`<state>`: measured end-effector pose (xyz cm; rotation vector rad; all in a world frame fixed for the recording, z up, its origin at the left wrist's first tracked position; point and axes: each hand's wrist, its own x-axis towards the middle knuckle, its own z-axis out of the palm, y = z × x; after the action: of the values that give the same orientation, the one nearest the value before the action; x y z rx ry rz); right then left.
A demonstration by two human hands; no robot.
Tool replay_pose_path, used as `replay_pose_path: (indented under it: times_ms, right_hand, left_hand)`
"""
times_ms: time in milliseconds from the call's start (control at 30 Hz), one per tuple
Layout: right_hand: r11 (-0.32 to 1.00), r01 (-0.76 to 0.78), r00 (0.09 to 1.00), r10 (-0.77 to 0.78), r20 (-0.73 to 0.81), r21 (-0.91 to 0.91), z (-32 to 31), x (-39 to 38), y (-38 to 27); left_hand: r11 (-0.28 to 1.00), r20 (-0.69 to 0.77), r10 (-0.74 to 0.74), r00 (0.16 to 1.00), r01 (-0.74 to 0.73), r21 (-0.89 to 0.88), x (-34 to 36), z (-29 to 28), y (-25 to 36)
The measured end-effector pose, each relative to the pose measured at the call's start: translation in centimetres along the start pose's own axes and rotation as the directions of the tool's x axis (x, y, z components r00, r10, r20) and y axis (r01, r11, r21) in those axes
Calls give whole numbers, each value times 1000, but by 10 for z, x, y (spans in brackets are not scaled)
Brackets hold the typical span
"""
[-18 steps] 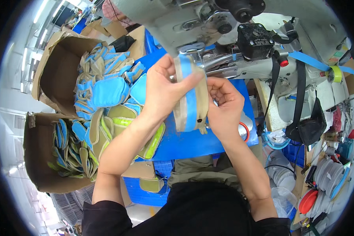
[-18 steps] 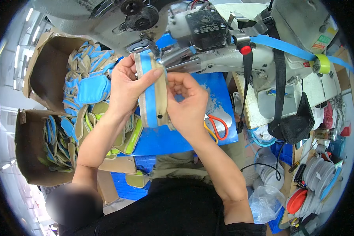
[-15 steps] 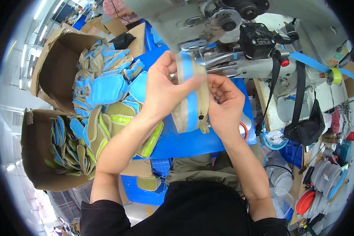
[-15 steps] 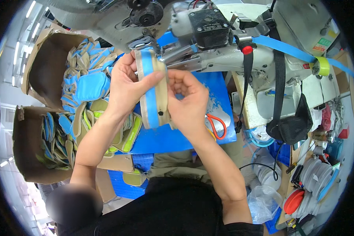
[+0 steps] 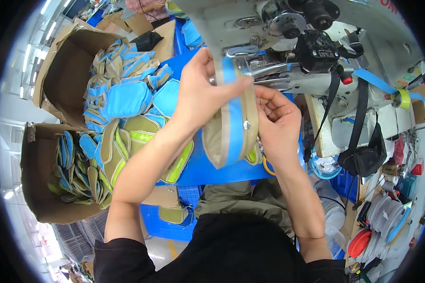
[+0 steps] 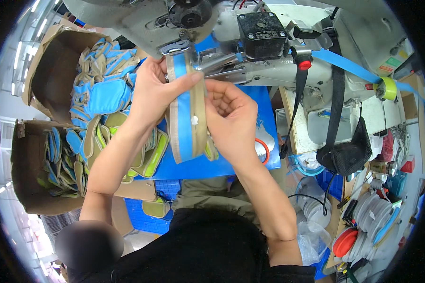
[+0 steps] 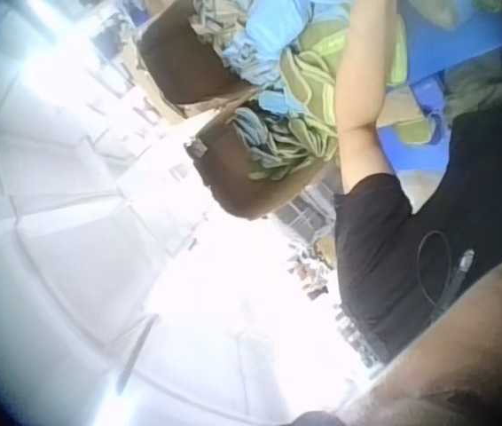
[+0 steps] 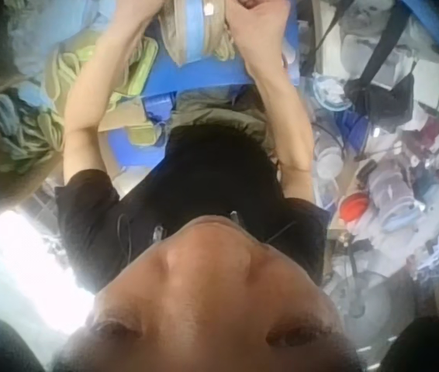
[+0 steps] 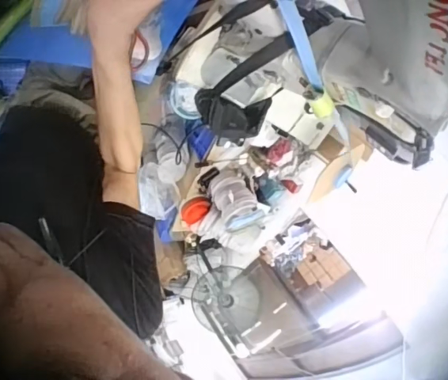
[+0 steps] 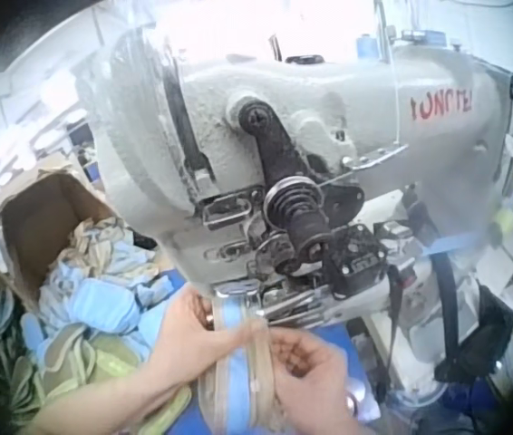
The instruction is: The person sews blue and green fabric masks using a sewing machine, trims excess threads with scissors, and inspects the finished pieces. They handle multiple masks one at a time, aligning edges and guiding them through the machine before cutting threads and stacking the completed items.
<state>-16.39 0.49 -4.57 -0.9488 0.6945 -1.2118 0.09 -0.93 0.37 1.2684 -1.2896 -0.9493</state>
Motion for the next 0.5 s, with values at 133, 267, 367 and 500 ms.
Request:
replay_pose_path:
  times_ms: [133, 267, 367, 500]
  right_hand:
    - [999, -50, 996, 51, 68, -7, -8, 4, -7]
    - [993, -117, 987, 114, 118, 25, -12, 0, -15]
    - [995, -99, 982, 97, 162, 4, -16, -8, -15]
    - [992, -124, 976, 129, 175, -39, -25, -19, -15]
  left_hand:
    - [1000, 13, -30, 999, 30, 5, 0, 0, 0]
    - [989, 61, -85, 995, 91, -114, -19, 7, 4]
    - [940, 195, -242, 950, 279, -196, -28, -4, 3]
    - [901, 237, -264, 935, 327, -286, -27, -13, 17]
